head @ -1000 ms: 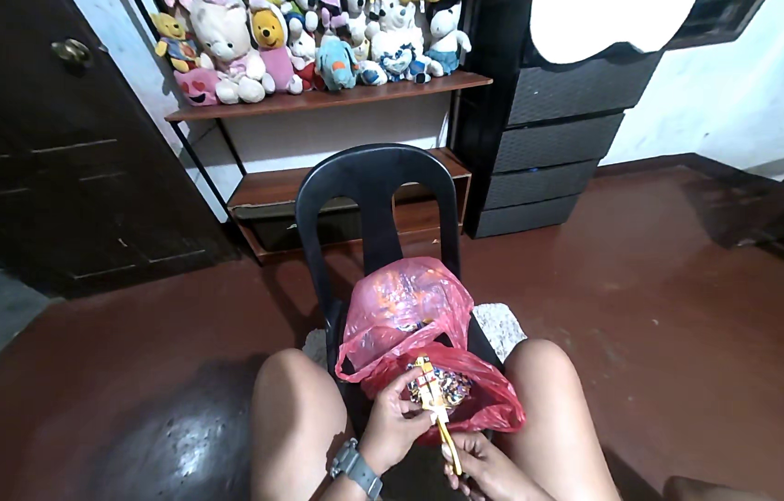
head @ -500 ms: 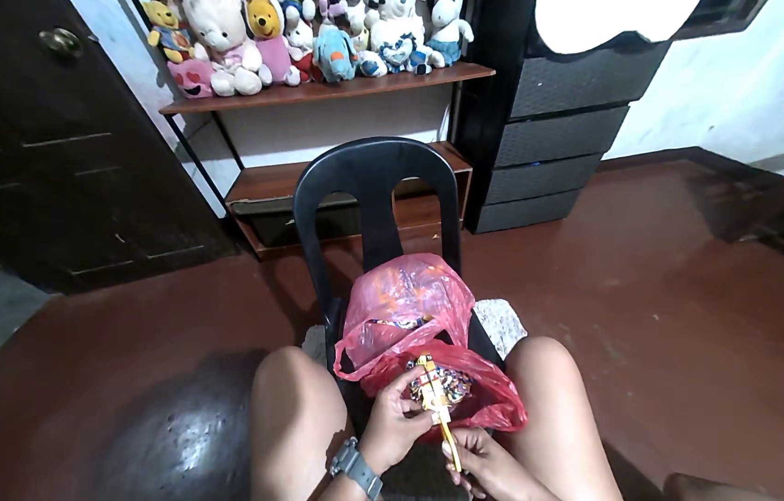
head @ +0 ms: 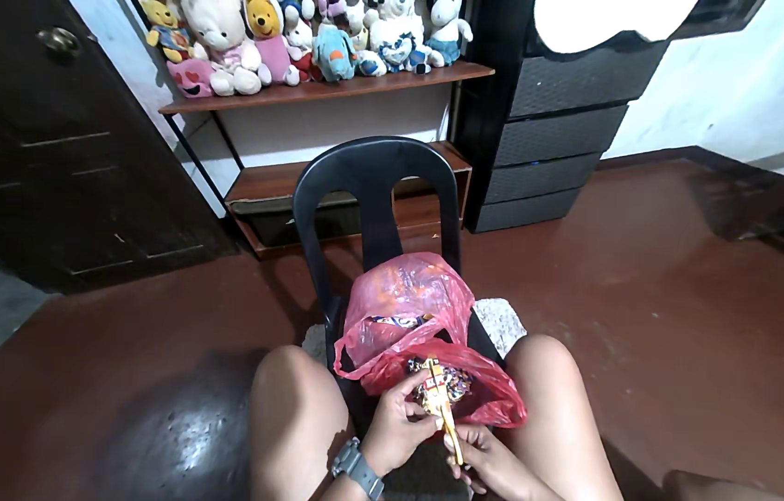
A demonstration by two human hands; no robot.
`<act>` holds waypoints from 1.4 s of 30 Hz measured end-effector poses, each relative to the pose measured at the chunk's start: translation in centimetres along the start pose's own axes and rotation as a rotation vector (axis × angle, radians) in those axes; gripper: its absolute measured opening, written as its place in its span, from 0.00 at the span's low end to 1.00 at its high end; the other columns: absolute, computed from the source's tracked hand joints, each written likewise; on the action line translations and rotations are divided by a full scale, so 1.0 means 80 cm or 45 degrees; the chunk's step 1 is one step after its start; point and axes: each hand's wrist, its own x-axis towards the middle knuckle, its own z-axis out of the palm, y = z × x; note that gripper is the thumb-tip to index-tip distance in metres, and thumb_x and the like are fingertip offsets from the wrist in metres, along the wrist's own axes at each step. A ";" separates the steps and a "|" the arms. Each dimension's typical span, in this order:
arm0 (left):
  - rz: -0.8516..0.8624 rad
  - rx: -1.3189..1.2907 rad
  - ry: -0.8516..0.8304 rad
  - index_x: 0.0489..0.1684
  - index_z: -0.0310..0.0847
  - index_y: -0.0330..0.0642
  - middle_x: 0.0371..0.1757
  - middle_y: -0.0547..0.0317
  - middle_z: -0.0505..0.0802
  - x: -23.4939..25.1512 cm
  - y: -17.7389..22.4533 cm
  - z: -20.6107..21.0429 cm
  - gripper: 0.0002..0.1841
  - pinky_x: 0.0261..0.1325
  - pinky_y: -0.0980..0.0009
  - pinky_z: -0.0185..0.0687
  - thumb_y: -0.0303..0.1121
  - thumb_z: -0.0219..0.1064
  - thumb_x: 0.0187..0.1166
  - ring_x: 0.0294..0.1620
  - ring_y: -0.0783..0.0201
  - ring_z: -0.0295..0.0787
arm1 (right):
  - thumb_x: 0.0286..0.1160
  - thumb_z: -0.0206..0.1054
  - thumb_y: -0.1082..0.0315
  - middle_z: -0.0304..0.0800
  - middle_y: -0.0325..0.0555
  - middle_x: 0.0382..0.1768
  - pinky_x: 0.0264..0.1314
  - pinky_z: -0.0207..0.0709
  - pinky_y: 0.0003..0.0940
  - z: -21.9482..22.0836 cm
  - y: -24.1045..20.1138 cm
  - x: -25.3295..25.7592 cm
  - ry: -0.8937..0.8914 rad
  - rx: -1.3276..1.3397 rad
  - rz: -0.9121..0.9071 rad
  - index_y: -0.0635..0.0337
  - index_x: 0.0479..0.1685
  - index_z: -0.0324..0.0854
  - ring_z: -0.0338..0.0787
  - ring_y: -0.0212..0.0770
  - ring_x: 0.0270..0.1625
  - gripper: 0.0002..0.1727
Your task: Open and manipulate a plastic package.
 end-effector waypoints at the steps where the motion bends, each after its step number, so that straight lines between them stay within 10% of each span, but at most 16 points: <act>1: 0.000 0.012 -0.015 0.83 0.67 0.29 0.81 0.47 0.79 -0.001 0.000 0.001 0.39 0.52 0.64 0.95 0.16 0.75 0.64 0.43 0.64 0.96 | 0.88 0.58 0.59 0.88 0.32 0.26 0.21 0.69 0.18 0.001 -0.001 0.000 0.014 0.003 0.002 0.53 0.32 0.84 0.79 0.22 0.21 0.15; 34: 0.040 0.061 -0.133 0.85 0.65 0.29 0.79 0.48 0.82 -0.010 -0.003 0.012 0.40 0.52 0.65 0.94 0.15 0.75 0.64 0.42 0.66 0.95 | 0.88 0.56 0.59 0.87 0.33 0.25 0.20 0.68 0.16 -0.003 0.003 0.001 0.085 0.176 -0.038 0.54 0.35 0.85 0.78 0.22 0.20 0.16; 42: 0.022 0.060 0.143 0.58 0.79 0.34 0.63 0.47 0.91 -0.001 0.017 -0.032 0.18 0.56 0.58 0.91 0.32 0.66 0.72 0.57 0.55 0.92 | 0.85 0.61 0.61 0.86 0.30 0.25 0.21 0.67 0.17 -0.006 0.002 -0.002 -0.083 -0.038 -0.002 0.52 0.33 0.87 0.76 0.21 0.21 0.13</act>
